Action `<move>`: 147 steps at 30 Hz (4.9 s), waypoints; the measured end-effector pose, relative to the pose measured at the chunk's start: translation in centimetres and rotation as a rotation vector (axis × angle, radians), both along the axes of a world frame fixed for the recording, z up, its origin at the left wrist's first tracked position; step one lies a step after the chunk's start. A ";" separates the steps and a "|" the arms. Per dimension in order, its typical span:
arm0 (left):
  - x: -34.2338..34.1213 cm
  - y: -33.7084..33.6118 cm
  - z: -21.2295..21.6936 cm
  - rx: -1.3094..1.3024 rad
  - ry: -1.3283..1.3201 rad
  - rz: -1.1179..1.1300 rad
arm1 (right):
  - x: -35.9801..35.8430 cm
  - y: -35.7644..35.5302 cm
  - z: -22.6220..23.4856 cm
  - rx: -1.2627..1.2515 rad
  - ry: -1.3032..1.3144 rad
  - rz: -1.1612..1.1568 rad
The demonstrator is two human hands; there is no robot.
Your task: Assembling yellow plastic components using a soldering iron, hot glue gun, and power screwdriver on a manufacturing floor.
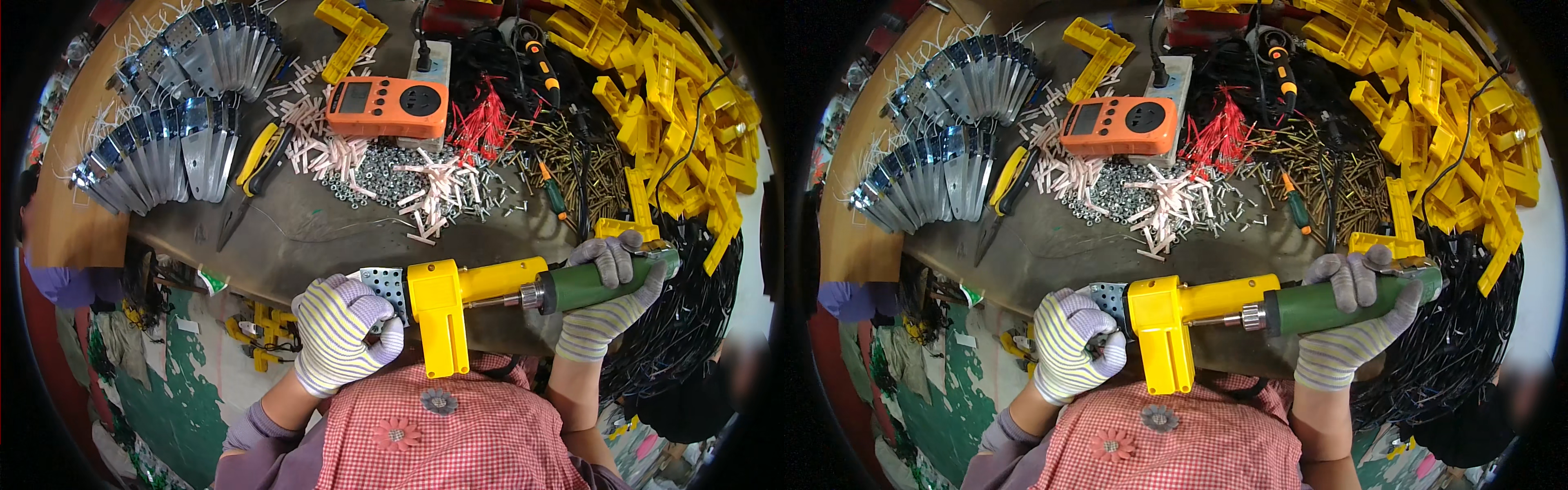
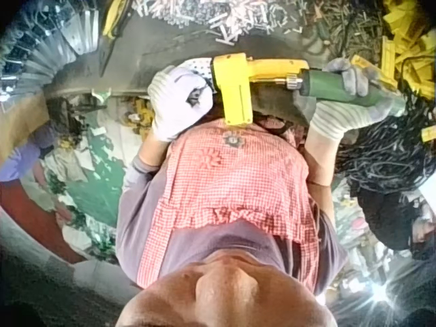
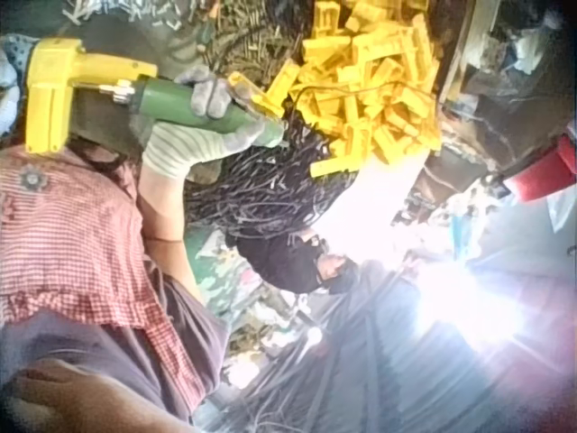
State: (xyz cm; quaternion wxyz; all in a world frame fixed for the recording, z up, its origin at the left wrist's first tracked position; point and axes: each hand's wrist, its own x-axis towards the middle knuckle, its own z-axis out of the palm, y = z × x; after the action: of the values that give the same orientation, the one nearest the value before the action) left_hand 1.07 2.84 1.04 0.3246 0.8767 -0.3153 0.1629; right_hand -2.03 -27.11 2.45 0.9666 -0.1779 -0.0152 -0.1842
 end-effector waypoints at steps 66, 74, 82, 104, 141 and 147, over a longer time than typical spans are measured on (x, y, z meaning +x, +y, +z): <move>5.7 1.5 2.6 -0.119 0.279 -0.435 | -3.0 3.3 0.9 -0.052 0.132 -0.177; 8.1 1.4 2.9 0.639 -0.035 -0.215 | -3.4 3.1 0.2 -0.024 0.082 -0.091; 5.9 1.4 3.9 0.259 -0.049 -0.177 | -3.4 3.1 -0.2 -0.013 0.035 -0.065; -0.3 2.3 -0.5 -0.049 0.075 -0.225 | -1.8 3.3 1.0 0.004 0.025 0.036; 0.7 2.8 -0.1 -0.051 0.137 -0.322 | -0.4 3.6 1.8 -0.090 -0.057 0.153; 1.3 1.9 0.7 0.076 -0.018 -0.395 | -0.7 3.4 0.6 -0.038 0.001 0.102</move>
State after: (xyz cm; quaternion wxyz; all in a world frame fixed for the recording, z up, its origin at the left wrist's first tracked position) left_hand 2.39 4.73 1.70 0.3139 0.8080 -0.4901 0.0919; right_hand -2.70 -23.66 3.05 0.9711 -0.1954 -0.0273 -0.1341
